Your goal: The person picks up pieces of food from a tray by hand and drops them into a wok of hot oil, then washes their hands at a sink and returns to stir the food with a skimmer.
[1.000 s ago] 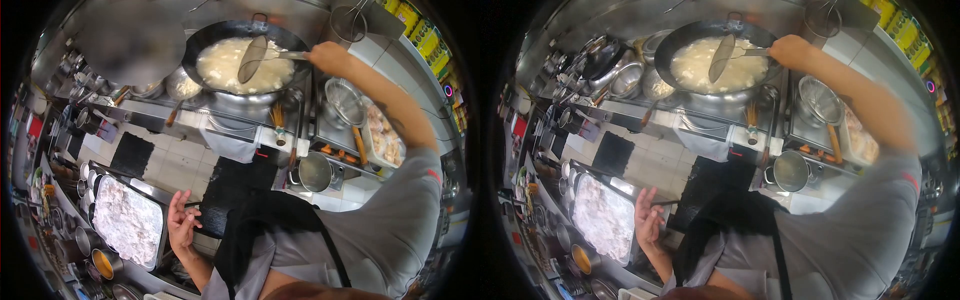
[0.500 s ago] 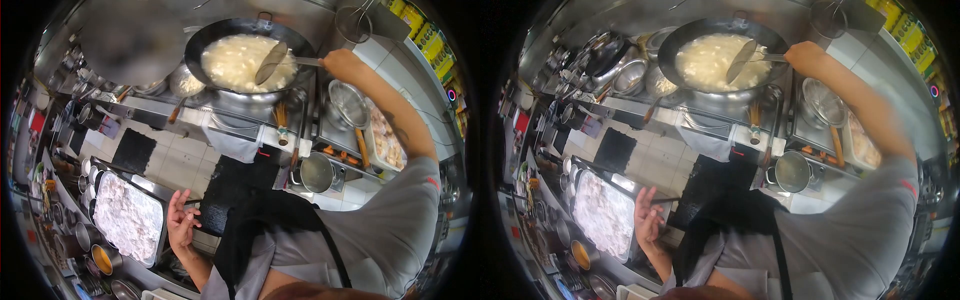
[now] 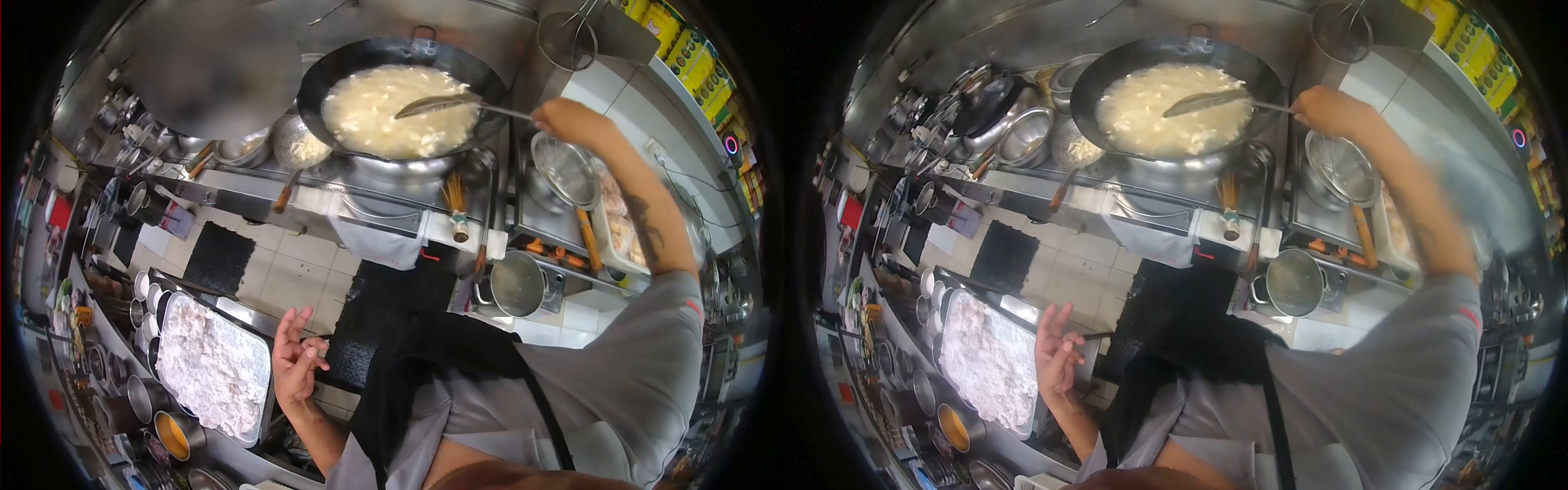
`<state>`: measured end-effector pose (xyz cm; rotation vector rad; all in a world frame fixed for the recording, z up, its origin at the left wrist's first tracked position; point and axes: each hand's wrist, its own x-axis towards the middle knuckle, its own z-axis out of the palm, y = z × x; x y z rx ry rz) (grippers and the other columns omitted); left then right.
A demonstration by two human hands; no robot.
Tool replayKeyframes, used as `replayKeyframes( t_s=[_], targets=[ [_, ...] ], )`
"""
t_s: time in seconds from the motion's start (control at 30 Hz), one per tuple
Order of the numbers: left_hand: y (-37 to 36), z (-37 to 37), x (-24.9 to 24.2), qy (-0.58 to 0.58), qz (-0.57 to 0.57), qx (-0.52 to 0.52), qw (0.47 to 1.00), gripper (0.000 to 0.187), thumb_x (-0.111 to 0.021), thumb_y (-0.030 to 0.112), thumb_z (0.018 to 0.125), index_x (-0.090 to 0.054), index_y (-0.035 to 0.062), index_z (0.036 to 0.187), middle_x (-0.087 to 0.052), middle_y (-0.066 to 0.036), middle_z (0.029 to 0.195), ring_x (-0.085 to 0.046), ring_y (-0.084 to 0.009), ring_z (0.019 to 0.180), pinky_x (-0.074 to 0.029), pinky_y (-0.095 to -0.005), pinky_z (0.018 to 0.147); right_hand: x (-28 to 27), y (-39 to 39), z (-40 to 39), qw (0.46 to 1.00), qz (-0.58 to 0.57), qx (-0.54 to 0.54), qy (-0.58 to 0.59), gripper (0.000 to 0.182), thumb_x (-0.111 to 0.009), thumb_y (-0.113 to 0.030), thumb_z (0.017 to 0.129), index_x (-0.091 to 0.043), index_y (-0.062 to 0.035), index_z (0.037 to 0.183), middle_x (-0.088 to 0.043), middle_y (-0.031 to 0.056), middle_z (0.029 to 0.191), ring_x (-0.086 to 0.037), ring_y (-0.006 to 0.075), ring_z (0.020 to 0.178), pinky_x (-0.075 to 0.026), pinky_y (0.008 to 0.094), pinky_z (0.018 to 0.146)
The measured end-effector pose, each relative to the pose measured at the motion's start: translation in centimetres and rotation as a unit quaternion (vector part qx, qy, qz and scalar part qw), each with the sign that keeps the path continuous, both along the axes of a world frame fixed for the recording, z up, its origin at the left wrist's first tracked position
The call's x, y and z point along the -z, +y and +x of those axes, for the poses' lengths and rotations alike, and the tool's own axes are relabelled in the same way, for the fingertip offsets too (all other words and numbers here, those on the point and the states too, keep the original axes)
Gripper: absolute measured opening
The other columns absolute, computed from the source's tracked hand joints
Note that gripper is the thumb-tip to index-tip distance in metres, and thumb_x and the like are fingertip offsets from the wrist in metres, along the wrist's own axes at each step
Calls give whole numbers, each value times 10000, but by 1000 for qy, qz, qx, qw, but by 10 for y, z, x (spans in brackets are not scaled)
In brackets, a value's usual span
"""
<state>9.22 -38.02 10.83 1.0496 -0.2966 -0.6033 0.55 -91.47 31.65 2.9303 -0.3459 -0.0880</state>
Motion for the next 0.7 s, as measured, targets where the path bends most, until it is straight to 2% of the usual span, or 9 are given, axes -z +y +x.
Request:
replayKeyframes(
  t_s=[0.13, 0.23, 0.33, 0.43, 0.53, 0.63, 0.7],
  targets=[
    [8, -5, 2, -2, -1, -12, 1000, 728, -652, 36, 784, -257, 32, 1396, -350, -221, 1380, -597, -158, 820, -516, -195, 514, 54, -26, 36, 999, 31, 36, 24, 204, -562, -159, 838, -655, -51, 985, -642, 189, 891, -600, 364, 894, -479, 444, 781],
    [13, -10, 4, 15, -22, -21, 999, 697, -581, -77, 767, -266, 12, 1383, -350, -225, 1373, -601, -183, 831, -557, -231, 541, 91, -33, 59, 998, -12, 64, -5, 213, -552, -175, 844, -648, -39, 976, -639, 201, 889, -602, 365, 878, -479, 441, 781],
    [15, -16, 2, 17, -13, -31, 999, 693, -579, -79, 767, -271, 16, 1380, -346, -223, 1374, -600, -182, 832, -556, -231, 540, 107, -44, 78, 997, 19, 64, -25, 211, -537, -181, 848, -648, -39, 956, -637, 201, 904, -590, 383, 895, -470, 457, 794],
    [17, -21, 0, 24, -18, -38, 999, 690, -571, -85, 768, -270, 20, 1380, -341, -221, 1374, -600, -185, 832, -558, -234, 545, 106, -43, 83, 995, 37, -29, -92, 201, -527, -175, 864, -636, -32, 952, -639, 195, 815, -630, 347, 726, -505, 441, 656],
    [18, -23, 0, 30, -14, -46, 998, 692, -566, -90, 769, -265, 22, 1382, -336, -220, 1376, -599, -188, 832, -560, -237, 551, 66, 5, 74, 974, 204, 70, -74, 203, -486, -169, 892, -617, -20, 935, -611, 151, 669, -591, 260, 483, -487, 387, 447],
    [17, -26, -2, 29, -20, -50, 998, 692, -562, -95, 770, -262, 18, 1383, -334, -222, 1378, -602, -193, 836, -562, -238, 556, 69, 6, 85, 949, 289, 129, -17, 217, -445, -178, 911, -593, -19, 925, -548, 100, 566, -488, 170, 343, -415, 314, 317],
    [16, -28, -2, 26, -18, -51, 998, 689, -561, -98, 770, -263, 15, 1382, -333, -223, 1379, -604, -194, 840, -563, -240, 558, 88, -2, 103, 941, 303, 149, 15, 223, -429, -184, 913, -585, -25, 914, -539, 86, 558, -489, 164, 350, -422, 311, 313]
  ],
)
